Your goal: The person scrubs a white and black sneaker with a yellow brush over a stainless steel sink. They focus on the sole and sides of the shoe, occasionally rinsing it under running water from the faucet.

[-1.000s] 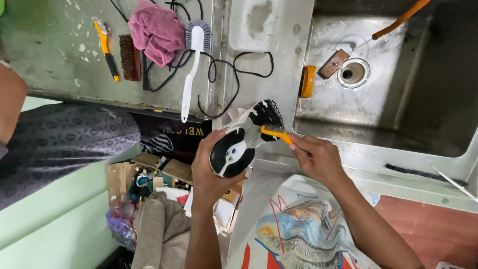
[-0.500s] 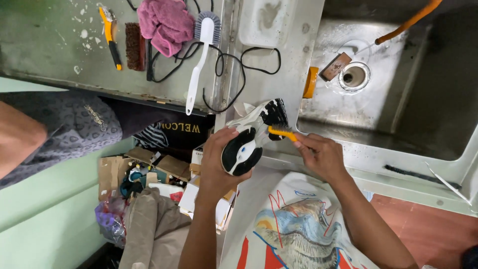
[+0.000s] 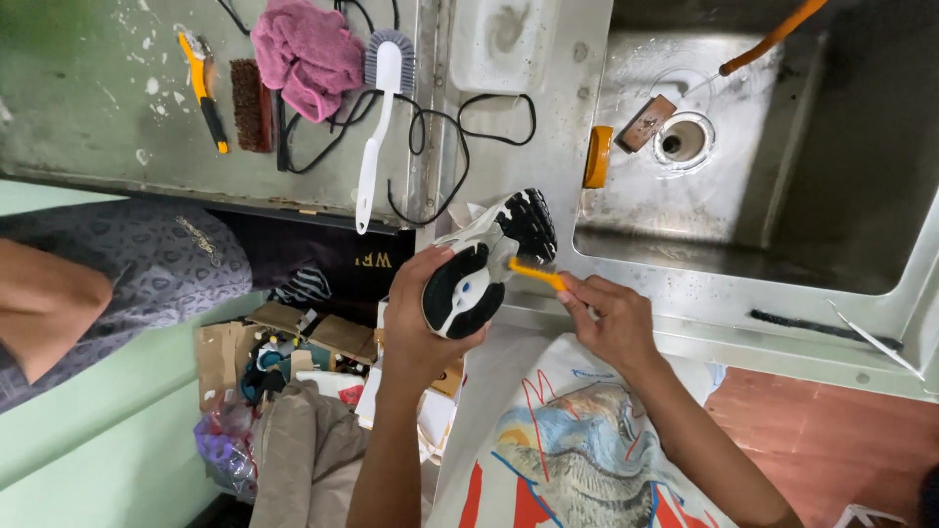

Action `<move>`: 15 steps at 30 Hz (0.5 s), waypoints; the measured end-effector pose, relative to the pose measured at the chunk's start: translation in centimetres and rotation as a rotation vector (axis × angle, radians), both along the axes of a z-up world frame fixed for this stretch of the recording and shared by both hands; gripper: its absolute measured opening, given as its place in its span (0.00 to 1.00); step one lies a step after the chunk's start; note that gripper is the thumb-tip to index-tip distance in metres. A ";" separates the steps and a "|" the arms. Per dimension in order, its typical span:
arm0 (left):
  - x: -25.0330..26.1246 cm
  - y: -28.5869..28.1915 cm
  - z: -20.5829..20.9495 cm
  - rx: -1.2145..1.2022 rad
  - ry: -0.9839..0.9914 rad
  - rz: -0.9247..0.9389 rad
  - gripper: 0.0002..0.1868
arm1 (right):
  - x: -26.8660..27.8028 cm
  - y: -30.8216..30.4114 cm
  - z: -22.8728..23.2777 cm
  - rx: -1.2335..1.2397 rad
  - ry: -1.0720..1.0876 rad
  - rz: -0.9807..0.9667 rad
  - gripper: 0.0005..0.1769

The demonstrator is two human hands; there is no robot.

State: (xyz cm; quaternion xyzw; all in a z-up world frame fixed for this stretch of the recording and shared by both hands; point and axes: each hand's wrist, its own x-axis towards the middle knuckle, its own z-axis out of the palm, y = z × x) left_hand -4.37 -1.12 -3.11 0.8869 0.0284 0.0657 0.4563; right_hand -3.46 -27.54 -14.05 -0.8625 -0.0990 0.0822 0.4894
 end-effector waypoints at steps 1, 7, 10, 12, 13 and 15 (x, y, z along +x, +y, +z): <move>0.2 0.0 0.0 0.004 -0.008 -0.006 0.46 | 0.3 -0.3 -0.8 0.004 -0.008 -0.006 0.07; 1.1 -0.4 1.3 0.010 0.042 -0.036 0.45 | 0.2 0.1 -1.5 0.168 -0.001 0.015 0.10; 1.4 -0.5 1.6 0.025 0.056 -0.049 0.44 | 0.8 -0.8 -2.6 0.090 0.003 -0.004 0.14; 1.4 -0.5 1.4 0.037 0.066 -0.017 0.45 | 0.5 0.1 -2.8 0.202 0.022 0.001 0.14; 1.6 -0.2 1.4 0.037 0.069 -0.023 0.45 | 0.4 0.4 -2.5 0.202 0.024 -0.005 0.14; 1.8 0.3 1.3 0.024 0.078 -0.027 0.46 | 0.1 0.9 -1.9 0.244 0.007 0.022 0.17</move>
